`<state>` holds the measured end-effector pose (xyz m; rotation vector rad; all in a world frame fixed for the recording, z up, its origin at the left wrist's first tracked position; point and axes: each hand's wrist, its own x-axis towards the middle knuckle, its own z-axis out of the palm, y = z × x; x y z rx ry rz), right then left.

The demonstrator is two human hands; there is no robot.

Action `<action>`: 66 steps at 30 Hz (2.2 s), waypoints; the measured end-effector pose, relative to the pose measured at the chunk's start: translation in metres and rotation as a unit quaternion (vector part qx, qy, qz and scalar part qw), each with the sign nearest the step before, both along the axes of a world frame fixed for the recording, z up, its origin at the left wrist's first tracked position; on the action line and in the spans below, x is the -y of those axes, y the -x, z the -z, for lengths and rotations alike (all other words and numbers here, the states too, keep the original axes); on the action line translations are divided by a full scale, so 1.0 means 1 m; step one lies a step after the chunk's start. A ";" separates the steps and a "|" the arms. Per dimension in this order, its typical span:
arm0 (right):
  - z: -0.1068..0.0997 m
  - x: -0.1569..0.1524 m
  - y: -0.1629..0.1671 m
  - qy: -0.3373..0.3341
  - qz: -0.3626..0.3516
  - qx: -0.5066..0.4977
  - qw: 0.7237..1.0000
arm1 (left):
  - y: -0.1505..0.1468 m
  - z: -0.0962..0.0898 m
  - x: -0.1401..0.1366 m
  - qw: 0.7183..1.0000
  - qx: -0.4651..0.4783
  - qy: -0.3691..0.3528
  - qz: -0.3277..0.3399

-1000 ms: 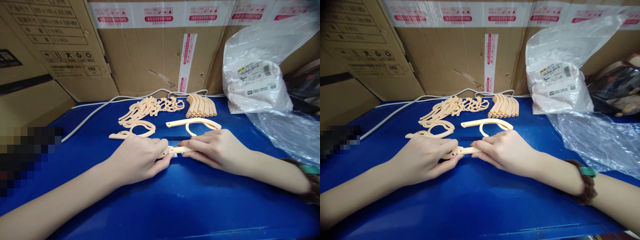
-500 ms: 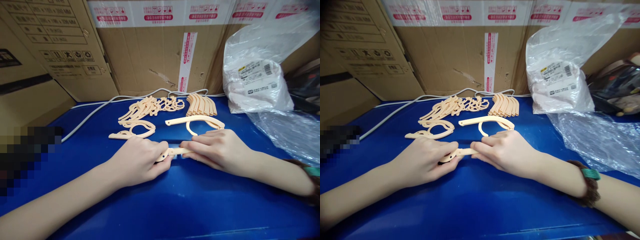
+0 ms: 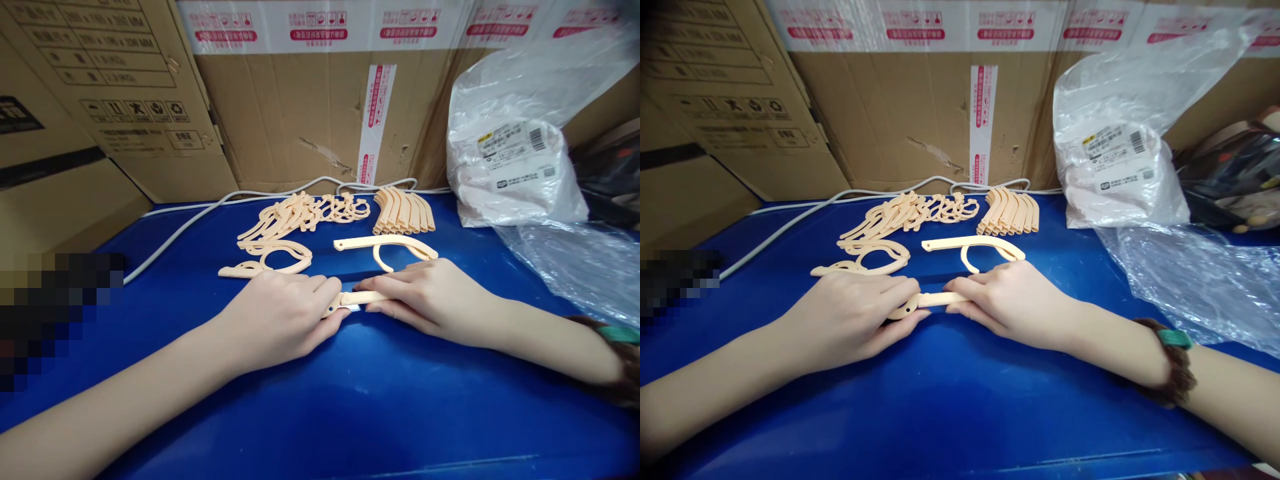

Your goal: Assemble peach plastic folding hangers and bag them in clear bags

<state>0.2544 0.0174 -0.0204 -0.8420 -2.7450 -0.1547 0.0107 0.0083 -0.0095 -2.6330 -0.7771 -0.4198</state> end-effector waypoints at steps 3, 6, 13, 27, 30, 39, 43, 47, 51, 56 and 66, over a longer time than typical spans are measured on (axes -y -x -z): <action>0.001 0.000 0.000 0.006 0.002 0.013 1.000 | 0.001 0.001 -0.001 1.000 -0.008 0.000 0.000; 0.000 -0.001 0.000 0.021 0.001 0.013 1.000 | 0.001 0.001 -0.001 1.000 -0.004 0.013 -0.002; -0.002 -0.003 -0.002 0.033 -0.045 -0.002 0.998 | 0.001 0.001 0.002 0.997 0.015 0.079 0.019; -0.010 -0.015 -0.009 -0.045 0.119 -0.165 0.978 | 0.001 -0.004 -0.001 0.985 0.045 0.146 -0.077; -0.005 -0.021 -0.010 0.009 0.114 -0.153 0.982 | 0.001 -0.002 -0.002 0.987 0.050 0.142 -0.061; -0.003 -0.020 -0.007 0.037 0.081 -0.087 0.992 | 0.000 -0.003 0.002 0.974 0.066 0.207 0.067; -0.002 -0.020 -0.007 0.045 0.084 -0.086 0.992 | 0.001 -0.002 0.001 0.973 0.064 0.212 0.071; -0.003 -0.020 -0.007 0.062 0.096 -0.091 0.989 | 0.000 -0.003 0.001 0.970 0.044 0.221 0.093; -0.001 -0.019 -0.006 0.066 0.102 -0.109 0.987 | -0.002 -0.003 0.001 0.974 0.043 0.198 0.103; 0.003 -0.020 -0.009 0.038 0.109 -0.135 0.984 | 0.001 0.000 -0.003 0.981 0.036 0.161 0.101; 0.011 -0.029 -0.017 0.047 0.133 -0.131 0.981 | 0.000 0.001 -0.005 0.994 0.015 0.087 0.067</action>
